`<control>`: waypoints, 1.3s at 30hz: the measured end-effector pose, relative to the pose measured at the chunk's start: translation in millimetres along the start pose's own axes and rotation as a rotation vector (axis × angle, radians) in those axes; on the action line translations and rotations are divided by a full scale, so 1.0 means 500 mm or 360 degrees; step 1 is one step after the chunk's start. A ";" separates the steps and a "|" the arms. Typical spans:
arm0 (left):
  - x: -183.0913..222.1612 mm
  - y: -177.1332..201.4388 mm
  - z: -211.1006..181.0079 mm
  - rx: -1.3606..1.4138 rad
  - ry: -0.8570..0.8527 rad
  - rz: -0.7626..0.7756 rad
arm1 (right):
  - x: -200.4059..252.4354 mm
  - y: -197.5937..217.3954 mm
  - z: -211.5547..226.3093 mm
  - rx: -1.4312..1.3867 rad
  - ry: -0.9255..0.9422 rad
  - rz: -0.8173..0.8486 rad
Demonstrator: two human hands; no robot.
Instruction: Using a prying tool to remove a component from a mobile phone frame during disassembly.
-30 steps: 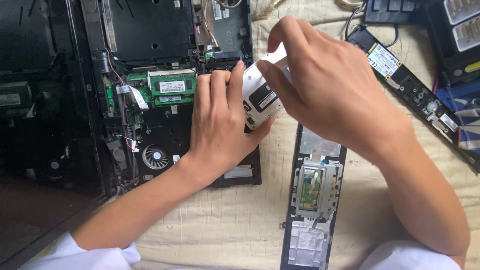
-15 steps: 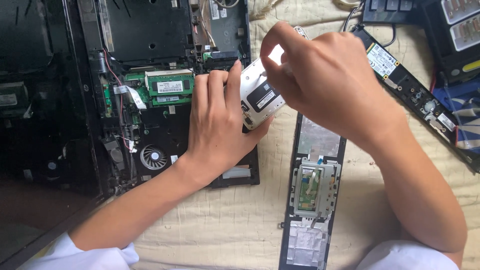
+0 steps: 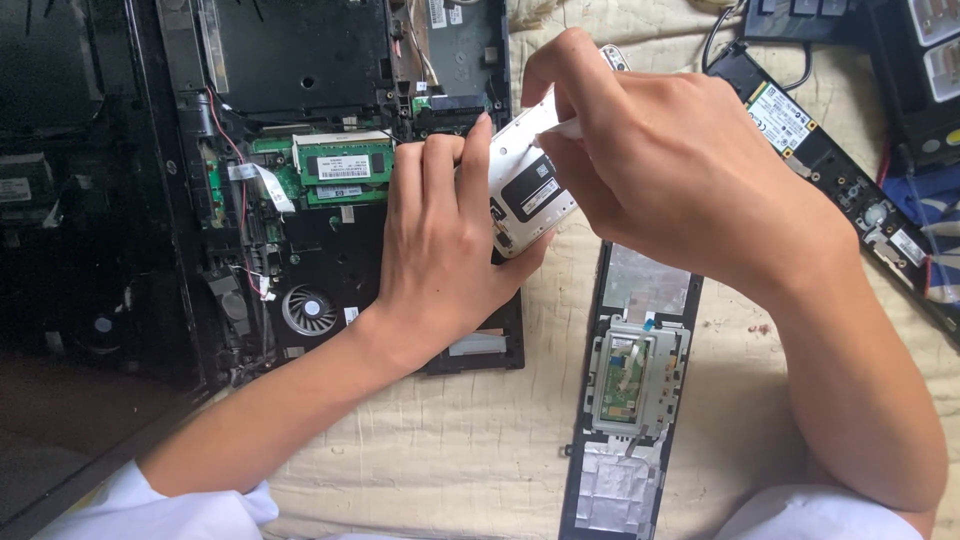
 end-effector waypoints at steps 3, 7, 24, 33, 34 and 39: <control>-0.001 -0.001 0.000 -0.0013 0.0001 0.0007 | 0.000 -0.005 -0.001 0.0055 0.0006 -0.0041; -0.002 0.000 -0.002 -0.0015 0.0007 0.0010 | -0.001 -0.010 -0.002 0.0058 -0.0037 -0.0077; -0.002 0.001 0.000 0.0022 0.0022 0.0003 | -0.004 0.007 0.005 -0.0160 -0.0072 0.0004; -0.003 0.002 -0.003 -0.0006 -0.0006 -0.0007 | 0.001 -0.004 0.004 -0.0056 -0.0069 -0.0159; -0.003 0.002 -0.003 -0.0007 -0.0004 -0.0009 | 0.001 -0.009 0.003 -0.0055 -0.0066 -0.0160; -0.001 -0.001 0.000 -0.0015 0.0022 0.0005 | 0.000 -0.016 0.005 0.0075 -0.0197 -0.0074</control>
Point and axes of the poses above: each hand's wrist, its own x-axis away from the middle knuckle, its own y-axis out of the back of the hand, z = x × y, the point moved 5 cm from there along -x, towards the middle knuckle, and after that the axes turned 7 degrees about z, right-handed, at the moved point
